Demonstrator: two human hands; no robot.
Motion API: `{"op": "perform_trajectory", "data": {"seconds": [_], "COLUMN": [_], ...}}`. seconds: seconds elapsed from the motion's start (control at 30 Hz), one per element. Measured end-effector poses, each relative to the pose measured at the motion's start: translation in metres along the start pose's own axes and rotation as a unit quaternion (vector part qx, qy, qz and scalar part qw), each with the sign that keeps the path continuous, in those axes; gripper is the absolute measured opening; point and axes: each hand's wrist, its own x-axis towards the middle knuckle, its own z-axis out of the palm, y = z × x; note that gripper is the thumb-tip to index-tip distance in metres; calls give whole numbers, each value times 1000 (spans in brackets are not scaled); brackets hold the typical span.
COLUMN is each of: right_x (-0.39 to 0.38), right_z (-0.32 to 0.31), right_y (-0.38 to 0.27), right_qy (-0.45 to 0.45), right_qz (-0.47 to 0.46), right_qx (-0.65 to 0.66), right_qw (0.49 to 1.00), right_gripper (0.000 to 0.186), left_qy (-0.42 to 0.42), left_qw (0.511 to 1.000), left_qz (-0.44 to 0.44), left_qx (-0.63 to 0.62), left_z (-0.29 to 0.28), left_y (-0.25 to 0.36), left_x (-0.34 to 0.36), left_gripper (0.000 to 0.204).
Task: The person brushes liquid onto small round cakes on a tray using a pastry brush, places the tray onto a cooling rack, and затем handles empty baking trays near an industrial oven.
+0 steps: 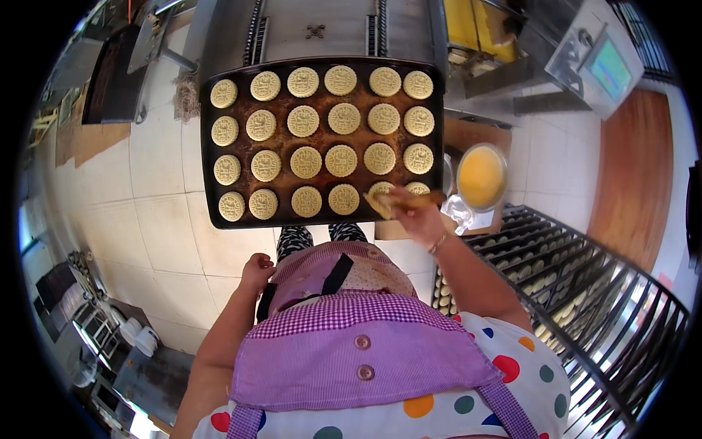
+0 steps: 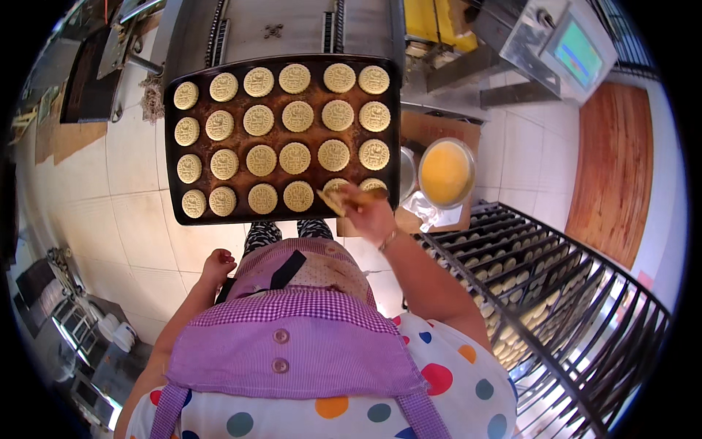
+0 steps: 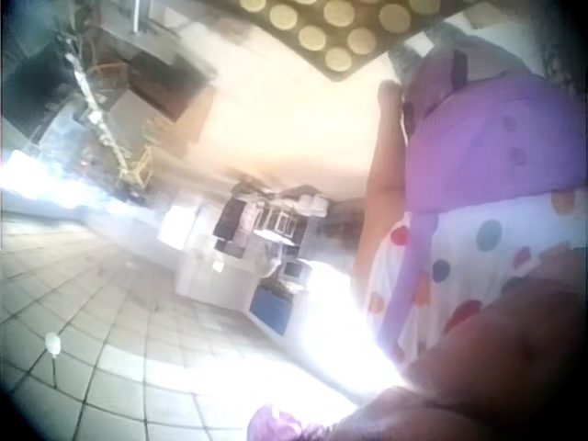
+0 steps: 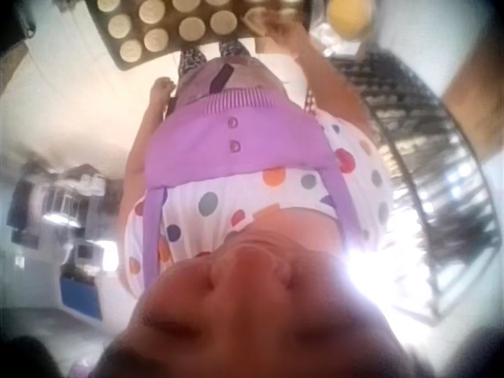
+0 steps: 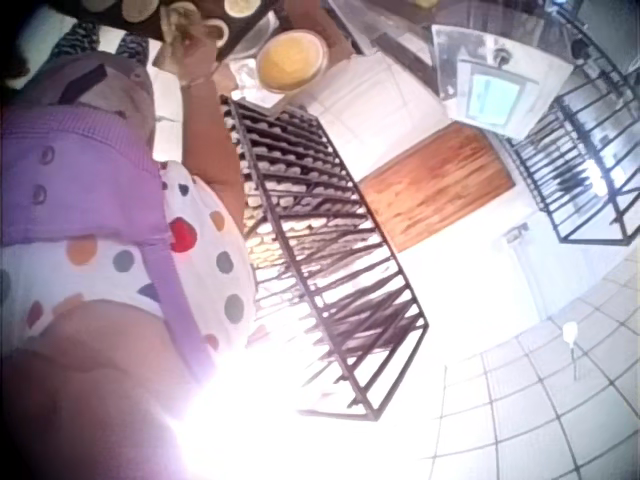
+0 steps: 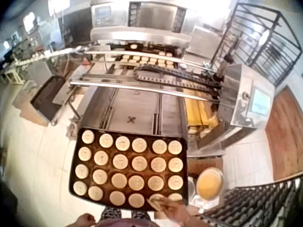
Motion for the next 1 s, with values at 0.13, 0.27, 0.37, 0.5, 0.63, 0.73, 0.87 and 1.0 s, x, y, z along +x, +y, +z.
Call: {"op": "perform_trajectory", "data": {"seconds": [0.13, 0.27, 0.37, 0.5, 0.63, 0.73, 0.87, 1.0], "right_x": [147, 231, 158, 61, 152, 266, 221, 93], "right_z": [-41, -50, -15, 51, 37, 13, 49, 109], "right_y": [30, 19, 43, -39, -27, -27, -61, -86], "right_qy": [29, 57, -115, -218, -182, 43, -27, -213], "right_qz": [-20, 54, 22, -61, 1, -95, 16, -145], "right_qx": [-209, -292, -274, -71, -144, -174, -225, -82], "right_qw": [977, 953, 955, 971, 973, 979, 974, 963], "right_gripper": [27, 31, 37, 34, 29, 27, 24, 27], "left_qy": [19, 47, 50, 53, 65, 62, 63, 57], "left_qw": [999, 996, 995, 989, 987, 981, 982, 983], "left_qz": [-27, -33, -35, -61, -38, -31, -47, -53], "left_qx": [-26, -66, -79, -124, -143, -183, -173, -164], "left_z": [5, 0, 1, 7, -2, -6, -10, -13], "left_y": [-3, -15, -16, -46, -36, -32, -22, -38], "left_x": [-7, -20, -27, -26, -19, -15, -25, -27], "left_gripper": [36, 37, 38, 37, 36, 35, 36, 36]}}
